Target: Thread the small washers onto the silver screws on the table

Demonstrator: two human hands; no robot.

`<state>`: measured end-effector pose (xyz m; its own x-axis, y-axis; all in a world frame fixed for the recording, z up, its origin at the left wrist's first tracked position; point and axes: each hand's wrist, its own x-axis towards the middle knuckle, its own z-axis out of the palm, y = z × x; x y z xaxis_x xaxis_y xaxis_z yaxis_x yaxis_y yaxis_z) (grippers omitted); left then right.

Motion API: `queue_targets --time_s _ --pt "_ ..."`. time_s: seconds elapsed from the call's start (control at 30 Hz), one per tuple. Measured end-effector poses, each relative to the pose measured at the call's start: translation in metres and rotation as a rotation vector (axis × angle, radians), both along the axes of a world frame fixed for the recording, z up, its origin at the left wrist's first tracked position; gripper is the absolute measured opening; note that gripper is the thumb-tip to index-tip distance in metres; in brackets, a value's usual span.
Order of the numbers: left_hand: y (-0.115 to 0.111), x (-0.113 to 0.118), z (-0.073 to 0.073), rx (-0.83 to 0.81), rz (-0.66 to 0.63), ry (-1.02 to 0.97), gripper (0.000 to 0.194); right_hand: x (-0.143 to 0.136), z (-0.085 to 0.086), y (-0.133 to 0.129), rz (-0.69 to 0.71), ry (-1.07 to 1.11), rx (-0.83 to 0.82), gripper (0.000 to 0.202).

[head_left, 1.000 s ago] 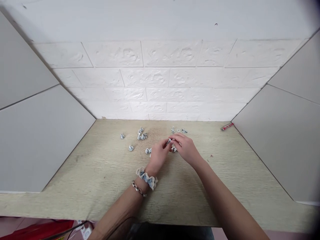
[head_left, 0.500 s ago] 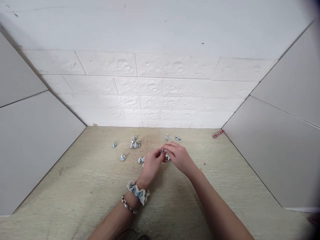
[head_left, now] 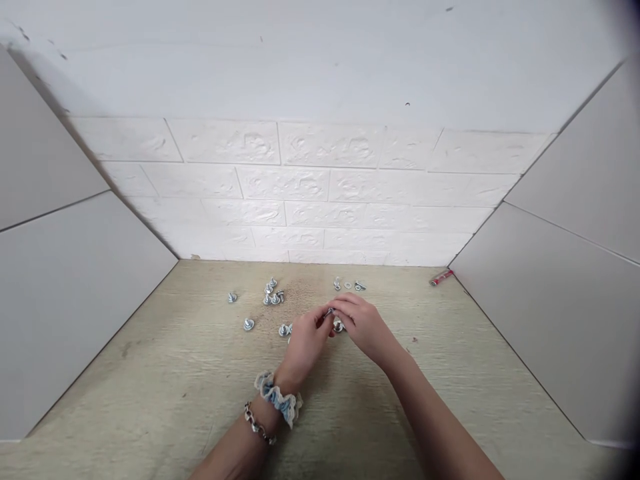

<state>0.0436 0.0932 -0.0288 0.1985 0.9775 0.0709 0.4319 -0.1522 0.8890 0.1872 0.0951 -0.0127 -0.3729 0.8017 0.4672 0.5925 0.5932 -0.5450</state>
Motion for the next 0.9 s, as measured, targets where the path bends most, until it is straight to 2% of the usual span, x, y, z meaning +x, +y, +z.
queue_targets --time_s 0.37,0.43,0.57,0.67,0.73,0.9 --pt "-0.003 0.002 0.0 0.057 -0.025 -0.003 0.027 0.0 0.0 0.002 -0.115 0.051 -0.095 0.011" --pt "-0.003 0.003 -0.001 0.067 -0.024 -0.016 0.028 0.0 0.0 0.003 -0.143 0.036 -0.089 0.014" --pt "-0.005 0.004 -0.002 0.081 -0.023 -0.024 0.029 0.0 0.0 0.002 -0.19 -0.05 -0.028 0.031" --pt "-0.006 0.005 -0.002 0.1 -0.031 -0.03 0.027 -0.003 -0.001 0.0 -0.231 -0.065 0.022 0.028" --pt "-0.008 0.006 -0.003 0.13 -0.035 -0.02 0.025 -0.007 -0.003 -0.001 -0.222 -0.03 0.049 0.025" --pt "-0.01 0.008 -0.006 0.176 -0.037 0.006 0.027 -0.017 -0.01 -0.005 -0.127 0.077 0.018 0.038"
